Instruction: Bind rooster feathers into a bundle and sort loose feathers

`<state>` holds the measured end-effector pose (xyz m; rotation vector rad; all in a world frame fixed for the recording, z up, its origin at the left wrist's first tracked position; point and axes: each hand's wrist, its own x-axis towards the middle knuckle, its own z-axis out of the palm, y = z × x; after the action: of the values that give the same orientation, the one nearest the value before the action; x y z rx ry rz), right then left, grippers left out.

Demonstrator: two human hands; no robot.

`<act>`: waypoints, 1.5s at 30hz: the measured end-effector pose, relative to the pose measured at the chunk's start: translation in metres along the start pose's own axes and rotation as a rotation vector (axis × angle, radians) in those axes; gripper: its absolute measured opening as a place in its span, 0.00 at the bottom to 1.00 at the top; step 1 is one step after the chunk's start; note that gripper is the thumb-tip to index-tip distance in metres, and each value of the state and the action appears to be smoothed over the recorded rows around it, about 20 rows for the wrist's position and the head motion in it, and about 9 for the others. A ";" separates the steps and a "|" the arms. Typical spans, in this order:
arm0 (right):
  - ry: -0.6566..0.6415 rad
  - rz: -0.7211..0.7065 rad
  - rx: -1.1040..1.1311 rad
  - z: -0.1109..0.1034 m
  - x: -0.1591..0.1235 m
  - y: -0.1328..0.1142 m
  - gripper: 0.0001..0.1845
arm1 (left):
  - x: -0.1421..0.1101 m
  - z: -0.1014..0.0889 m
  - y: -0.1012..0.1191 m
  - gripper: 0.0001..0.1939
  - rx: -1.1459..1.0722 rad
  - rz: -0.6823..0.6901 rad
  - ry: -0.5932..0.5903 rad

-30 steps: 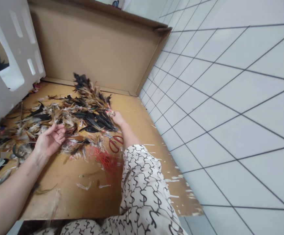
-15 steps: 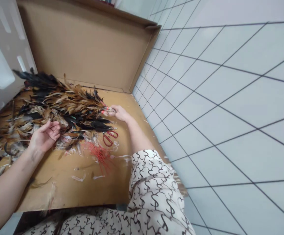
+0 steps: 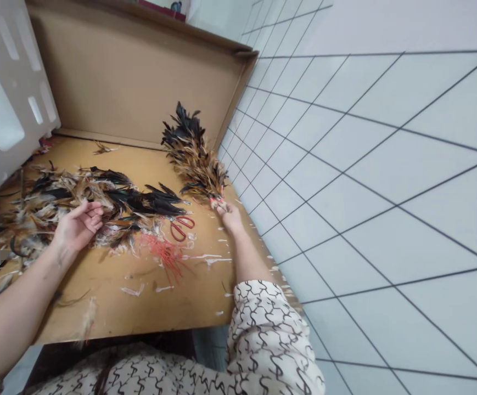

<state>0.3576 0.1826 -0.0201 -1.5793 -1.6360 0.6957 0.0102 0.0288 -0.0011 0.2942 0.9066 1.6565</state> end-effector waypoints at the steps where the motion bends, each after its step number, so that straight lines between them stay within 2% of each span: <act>1: 0.003 0.043 -0.058 -0.001 -0.001 0.002 0.11 | 0.000 0.000 0.000 0.19 -0.002 -0.004 0.002; 3: 0.002 0.126 -0.155 -0.003 -0.002 0.002 0.10 | -0.001 0.000 0.000 0.20 -0.004 -0.011 0.001; 7: 0.042 0.176 -0.298 0.004 0.000 -0.014 0.14 | 0.000 -0.002 -0.002 0.18 -0.011 -0.019 -0.018; 9: 0.132 0.206 -0.554 0.012 -0.003 -0.029 0.16 | 0.001 -0.002 -0.002 0.18 -0.015 -0.022 -0.024; 12: 0.201 0.135 -0.743 0.023 -0.014 -0.055 0.20 | 0.002 -0.003 -0.002 0.18 -0.018 -0.017 -0.029; 13: 0.185 0.062 -0.749 0.027 -0.018 -0.063 0.20 | 0.002 -0.003 -0.001 0.18 -0.019 -0.017 -0.029; 14: 0.110 -0.005 -0.727 0.030 -0.021 -0.070 0.20 | 0.002 -0.003 -0.001 0.17 -0.020 -0.017 -0.030; 15: -0.021 -0.054 -0.680 0.034 -0.024 -0.076 0.20 | 0.003 -0.004 -0.001 0.16 -0.020 -0.018 -0.034; 17: -0.276 -0.150 -0.560 0.042 -0.027 -0.086 0.26 | 0.004 -0.005 -0.001 0.15 -0.019 -0.018 -0.041; 19: -0.452 -0.210 -0.505 0.051 -0.025 -0.092 0.34 | 0.004 -0.006 -0.001 0.15 -0.018 -0.016 -0.044; 22: -0.554 -0.235 -0.560 0.066 -0.016 -0.098 0.42 | 0.004 -0.005 -0.001 0.16 -0.019 -0.025 -0.039; 25: -0.552 -0.175 -0.687 0.079 -0.004 -0.101 0.45 | 0.003 -0.003 0.000 0.19 -0.026 -0.034 -0.024; 28: -0.483 -0.122 -0.759 0.089 0.005 -0.101 0.41 | 0.003 -0.001 0.002 0.20 -0.038 -0.040 -0.012; 34: -0.424 -0.118 -0.689 0.097 0.016 -0.096 0.20 | 0.004 -0.001 0.002 0.20 -0.050 -0.041 -0.010; 39: -0.303 -0.128 -0.562 0.094 0.020 -0.103 0.17 | 0.006 -0.003 0.001 0.19 -0.045 -0.043 -0.014; 41: -0.367 -0.181 -0.452 0.092 0.016 -0.109 0.14 | 0.007 -0.005 0.001 0.17 -0.039 -0.032 -0.030; 43: -0.545 -0.246 -0.278 0.090 0.009 -0.112 0.09 | 0.008 -0.007 0.000 0.15 -0.033 -0.024 -0.045; 45: -0.706 -0.272 -0.158 0.091 0.000 -0.114 0.08 | 0.009 -0.007 -0.001 0.15 -0.029 -0.024 -0.050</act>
<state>0.2174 0.1819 0.0196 -1.2361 -2.4116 1.0700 0.0035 0.0337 -0.0086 0.3029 0.8444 1.6322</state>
